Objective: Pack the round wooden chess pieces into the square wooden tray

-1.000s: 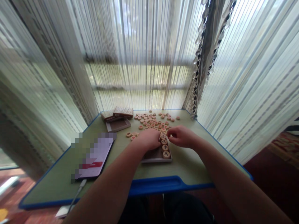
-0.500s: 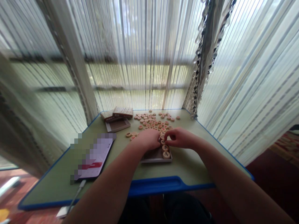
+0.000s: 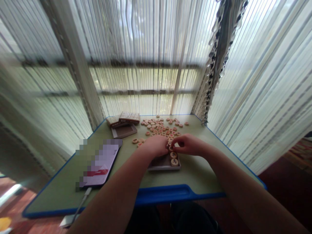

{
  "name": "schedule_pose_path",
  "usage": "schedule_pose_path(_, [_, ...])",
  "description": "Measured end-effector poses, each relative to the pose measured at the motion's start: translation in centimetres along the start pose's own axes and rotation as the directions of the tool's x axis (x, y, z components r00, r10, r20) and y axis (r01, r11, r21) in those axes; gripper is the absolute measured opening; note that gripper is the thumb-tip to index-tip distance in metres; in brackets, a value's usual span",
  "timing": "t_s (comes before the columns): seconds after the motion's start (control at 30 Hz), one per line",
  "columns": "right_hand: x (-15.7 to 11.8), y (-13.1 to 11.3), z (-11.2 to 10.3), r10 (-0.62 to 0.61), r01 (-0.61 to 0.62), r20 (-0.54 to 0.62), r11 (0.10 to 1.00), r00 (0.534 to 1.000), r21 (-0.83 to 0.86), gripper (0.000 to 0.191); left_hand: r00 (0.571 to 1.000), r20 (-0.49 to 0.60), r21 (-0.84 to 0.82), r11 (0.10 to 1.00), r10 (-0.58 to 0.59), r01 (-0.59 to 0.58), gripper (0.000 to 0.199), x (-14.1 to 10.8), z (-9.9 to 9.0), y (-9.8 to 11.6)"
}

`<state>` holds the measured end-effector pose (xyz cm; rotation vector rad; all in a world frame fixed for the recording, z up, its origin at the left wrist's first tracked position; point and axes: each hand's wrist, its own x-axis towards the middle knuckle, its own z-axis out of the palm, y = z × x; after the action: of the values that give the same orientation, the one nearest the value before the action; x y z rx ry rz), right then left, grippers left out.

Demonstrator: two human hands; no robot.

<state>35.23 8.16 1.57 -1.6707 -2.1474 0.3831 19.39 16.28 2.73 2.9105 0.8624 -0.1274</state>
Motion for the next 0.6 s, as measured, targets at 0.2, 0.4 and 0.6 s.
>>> schedule_pose_path(0.2, [-0.02,0.16,0.04,0.002,-0.002,-0.009,1.0,1.0,0.004,0.02,1.0,-0.006,-0.022,1.0,0.008,-0.008,0.021,-0.02,0.1,-0.09])
schedule_pose_path(0.4, [-0.09,0.31,-0.11,0.011,-0.011,-0.014,1.0,1.0,0.012,0.021,1.0,0.009,-0.027,1.0,0.013,-0.013,0.024,-0.27,-0.21,-0.19])
schedule_pose_path(0.6, [0.13,0.66,0.2,0.029,-0.029,-0.028,0.999,0.999,0.018,0.022,0.999,-0.023,-0.044,0.999,-0.028,0.027,0.019,-0.21,-0.43,-0.65])
